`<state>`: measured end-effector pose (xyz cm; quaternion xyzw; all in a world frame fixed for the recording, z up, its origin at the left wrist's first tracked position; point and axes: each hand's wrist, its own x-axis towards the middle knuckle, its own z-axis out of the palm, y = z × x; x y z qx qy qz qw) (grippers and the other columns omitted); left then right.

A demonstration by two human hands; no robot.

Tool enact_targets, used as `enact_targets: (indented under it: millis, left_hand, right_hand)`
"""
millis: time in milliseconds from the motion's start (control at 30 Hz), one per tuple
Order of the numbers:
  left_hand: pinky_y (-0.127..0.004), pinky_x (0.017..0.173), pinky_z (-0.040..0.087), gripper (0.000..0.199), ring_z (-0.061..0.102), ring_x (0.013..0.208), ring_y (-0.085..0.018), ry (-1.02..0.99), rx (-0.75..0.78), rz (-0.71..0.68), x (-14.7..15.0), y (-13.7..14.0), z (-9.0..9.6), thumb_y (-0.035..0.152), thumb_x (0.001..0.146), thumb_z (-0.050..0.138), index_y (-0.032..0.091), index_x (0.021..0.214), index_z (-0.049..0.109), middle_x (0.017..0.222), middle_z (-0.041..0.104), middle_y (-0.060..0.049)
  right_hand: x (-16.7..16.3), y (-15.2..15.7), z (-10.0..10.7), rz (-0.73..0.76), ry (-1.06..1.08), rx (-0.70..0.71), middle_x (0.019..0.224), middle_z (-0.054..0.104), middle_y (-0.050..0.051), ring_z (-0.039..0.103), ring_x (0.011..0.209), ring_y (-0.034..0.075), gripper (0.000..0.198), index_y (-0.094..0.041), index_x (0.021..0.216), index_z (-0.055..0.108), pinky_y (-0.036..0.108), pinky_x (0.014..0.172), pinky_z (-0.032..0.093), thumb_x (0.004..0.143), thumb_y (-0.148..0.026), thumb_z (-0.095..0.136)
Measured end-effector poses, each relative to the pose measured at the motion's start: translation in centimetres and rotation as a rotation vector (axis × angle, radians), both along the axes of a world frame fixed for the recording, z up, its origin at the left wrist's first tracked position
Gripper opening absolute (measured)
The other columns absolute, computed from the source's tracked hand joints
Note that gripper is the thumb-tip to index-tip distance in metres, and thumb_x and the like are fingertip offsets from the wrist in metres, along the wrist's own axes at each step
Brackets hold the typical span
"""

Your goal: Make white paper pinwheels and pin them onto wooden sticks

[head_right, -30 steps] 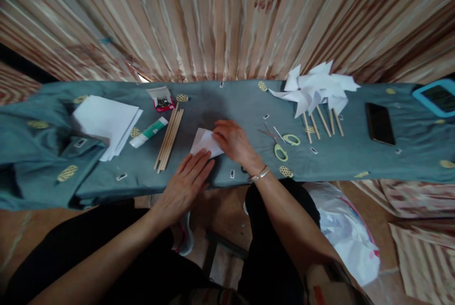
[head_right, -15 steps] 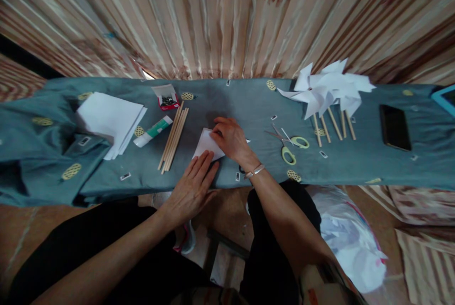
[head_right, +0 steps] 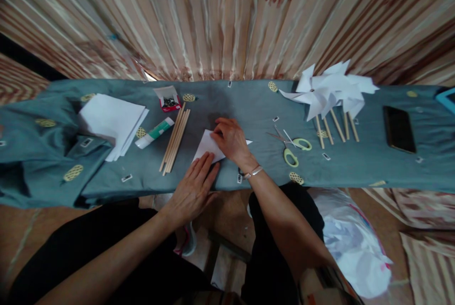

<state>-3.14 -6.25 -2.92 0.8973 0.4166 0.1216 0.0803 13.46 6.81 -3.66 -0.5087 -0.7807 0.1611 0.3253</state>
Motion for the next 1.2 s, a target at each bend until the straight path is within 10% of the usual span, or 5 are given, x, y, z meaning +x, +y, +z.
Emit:
enact_targets:
  millis: [800, 1200]
  left_hand:
    - [-0.06, 0.119, 0.029, 0.071, 0.018, 0.151, -0.044, 0.096, -0.029, -0.008, 0.3, 0.1, 0.0, 0.033, 0.09, 0.064, 0.002, 0.148, 0.037, 0.159, 0.029, -0.028]
    - [-0.06, 0.117, 0.031, 0.066, 0.023, 0.15, -0.044, 0.145, -0.017, -0.001, 0.5, 0.1, 0.3, 0.027, 0.093, 0.054, 0.0, 0.149, 0.034, 0.157, 0.033, -0.029]
  right_hand:
    - [-0.3, 0.1, 0.3, 0.022, -0.071, 0.013, 0.112, 0.072, 0.011, 0.063, 0.109, 0.028, 0.012, -0.021, 0.076, 0.067, 0.047, 0.1, 0.048, 0.088, -0.021, 0.063]
    - [1.1, -5.4, 1.4, -0.069, -0.228, 0.122, 0.157, 0.039, 0.02, 0.033, 0.147, 0.035, 0.065, -0.019, 0.148, 0.039, 0.058, 0.115, 0.029, 0.093, -0.048, 0.056]
